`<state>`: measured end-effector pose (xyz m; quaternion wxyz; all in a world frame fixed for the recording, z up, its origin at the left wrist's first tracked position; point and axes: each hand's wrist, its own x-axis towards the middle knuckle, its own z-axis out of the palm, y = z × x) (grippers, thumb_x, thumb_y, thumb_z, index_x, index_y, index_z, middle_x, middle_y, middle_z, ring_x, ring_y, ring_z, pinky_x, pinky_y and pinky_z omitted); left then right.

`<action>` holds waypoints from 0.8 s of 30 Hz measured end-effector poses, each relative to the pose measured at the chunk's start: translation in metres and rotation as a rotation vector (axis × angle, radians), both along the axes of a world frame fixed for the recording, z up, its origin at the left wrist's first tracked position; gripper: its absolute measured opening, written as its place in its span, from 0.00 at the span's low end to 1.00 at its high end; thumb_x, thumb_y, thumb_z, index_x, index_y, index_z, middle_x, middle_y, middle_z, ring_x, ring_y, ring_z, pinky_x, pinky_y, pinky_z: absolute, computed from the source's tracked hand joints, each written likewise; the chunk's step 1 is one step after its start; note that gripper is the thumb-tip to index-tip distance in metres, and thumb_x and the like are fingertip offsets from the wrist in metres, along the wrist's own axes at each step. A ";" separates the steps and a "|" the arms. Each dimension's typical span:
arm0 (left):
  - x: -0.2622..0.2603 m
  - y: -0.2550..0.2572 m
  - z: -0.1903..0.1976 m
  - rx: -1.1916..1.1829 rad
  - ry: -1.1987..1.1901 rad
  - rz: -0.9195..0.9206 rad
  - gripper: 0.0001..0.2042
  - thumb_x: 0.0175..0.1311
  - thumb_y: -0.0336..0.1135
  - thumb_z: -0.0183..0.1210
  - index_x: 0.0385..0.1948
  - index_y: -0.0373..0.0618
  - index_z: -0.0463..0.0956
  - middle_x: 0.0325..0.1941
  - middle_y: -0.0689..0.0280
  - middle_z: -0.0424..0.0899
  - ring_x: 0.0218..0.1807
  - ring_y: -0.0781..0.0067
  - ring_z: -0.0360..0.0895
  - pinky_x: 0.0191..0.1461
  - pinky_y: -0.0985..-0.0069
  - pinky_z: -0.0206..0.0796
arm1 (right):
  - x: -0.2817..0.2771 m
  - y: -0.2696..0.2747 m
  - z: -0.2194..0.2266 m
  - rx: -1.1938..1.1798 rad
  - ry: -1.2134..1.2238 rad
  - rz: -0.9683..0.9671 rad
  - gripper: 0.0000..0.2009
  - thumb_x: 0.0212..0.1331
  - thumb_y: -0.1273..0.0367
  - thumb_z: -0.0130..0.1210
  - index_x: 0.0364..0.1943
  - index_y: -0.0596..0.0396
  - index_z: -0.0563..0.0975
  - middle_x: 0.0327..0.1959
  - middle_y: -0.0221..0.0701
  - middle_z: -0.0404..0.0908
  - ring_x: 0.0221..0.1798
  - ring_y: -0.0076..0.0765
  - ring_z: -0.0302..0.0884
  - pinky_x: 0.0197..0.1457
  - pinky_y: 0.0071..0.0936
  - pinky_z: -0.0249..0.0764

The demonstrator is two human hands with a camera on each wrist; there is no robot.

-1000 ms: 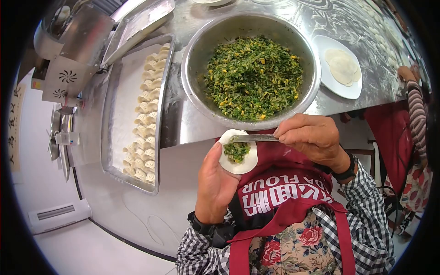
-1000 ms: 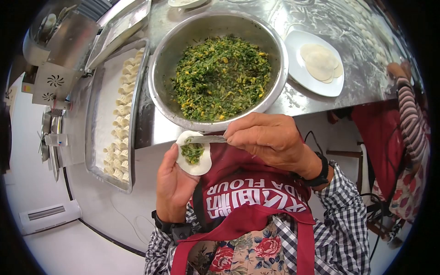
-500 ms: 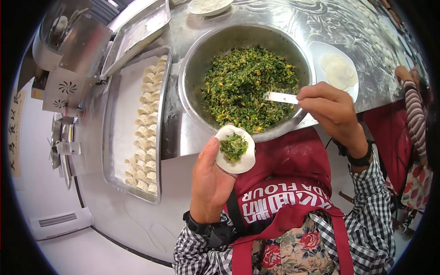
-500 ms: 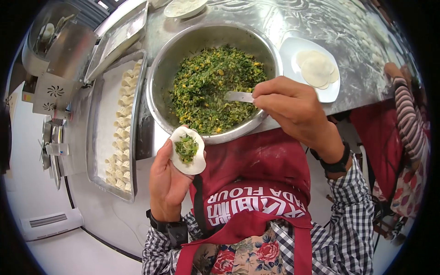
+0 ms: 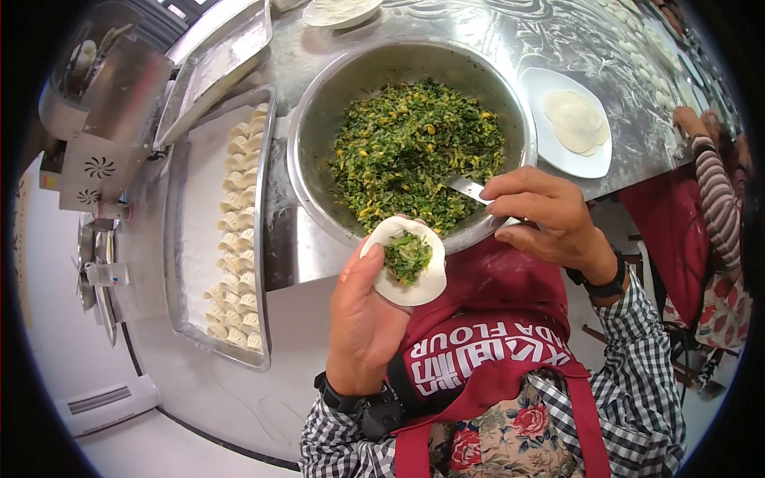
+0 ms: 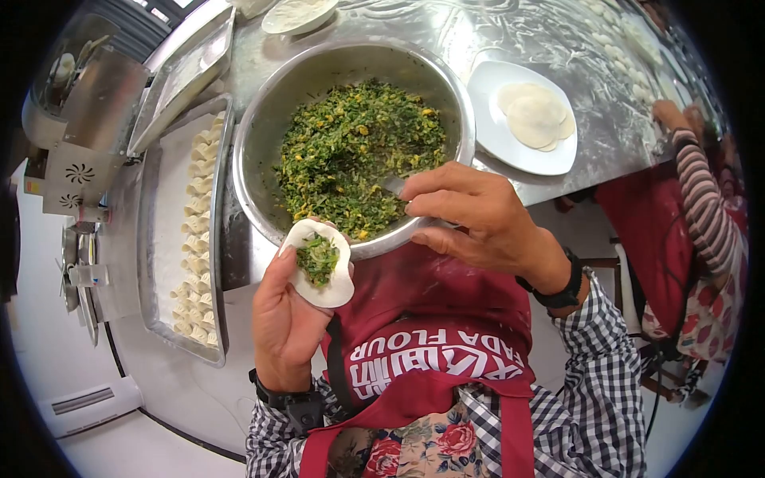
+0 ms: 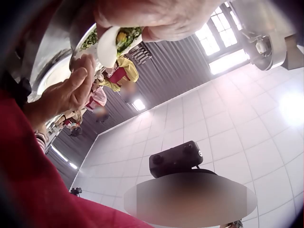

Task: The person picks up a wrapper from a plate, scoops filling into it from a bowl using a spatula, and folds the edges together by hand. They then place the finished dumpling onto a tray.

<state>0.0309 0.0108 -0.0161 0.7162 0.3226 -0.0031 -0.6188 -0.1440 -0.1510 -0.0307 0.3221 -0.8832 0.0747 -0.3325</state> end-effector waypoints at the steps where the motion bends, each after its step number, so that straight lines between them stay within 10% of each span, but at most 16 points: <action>1: 0.000 0.000 0.000 -0.002 -0.001 0.008 0.18 0.64 0.33 0.45 0.55 0.40 0.61 0.55 0.56 0.70 0.57 0.60 0.68 0.58 0.58 0.62 | -0.001 0.001 0.001 0.048 0.003 0.012 0.13 0.39 0.76 0.63 0.32 0.58 0.75 0.37 0.37 0.77 0.36 0.41 0.76 0.36 0.29 0.72; 24: -0.005 -0.004 0.003 -0.009 0.010 -0.017 0.18 0.64 0.33 0.44 0.56 0.39 0.61 0.56 0.55 0.69 0.58 0.59 0.67 0.61 0.59 0.59 | 0.002 0.011 0.019 0.023 -0.063 -0.053 0.12 0.39 0.78 0.60 0.33 0.58 0.77 0.41 0.37 0.76 0.40 0.39 0.75 0.41 0.29 0.72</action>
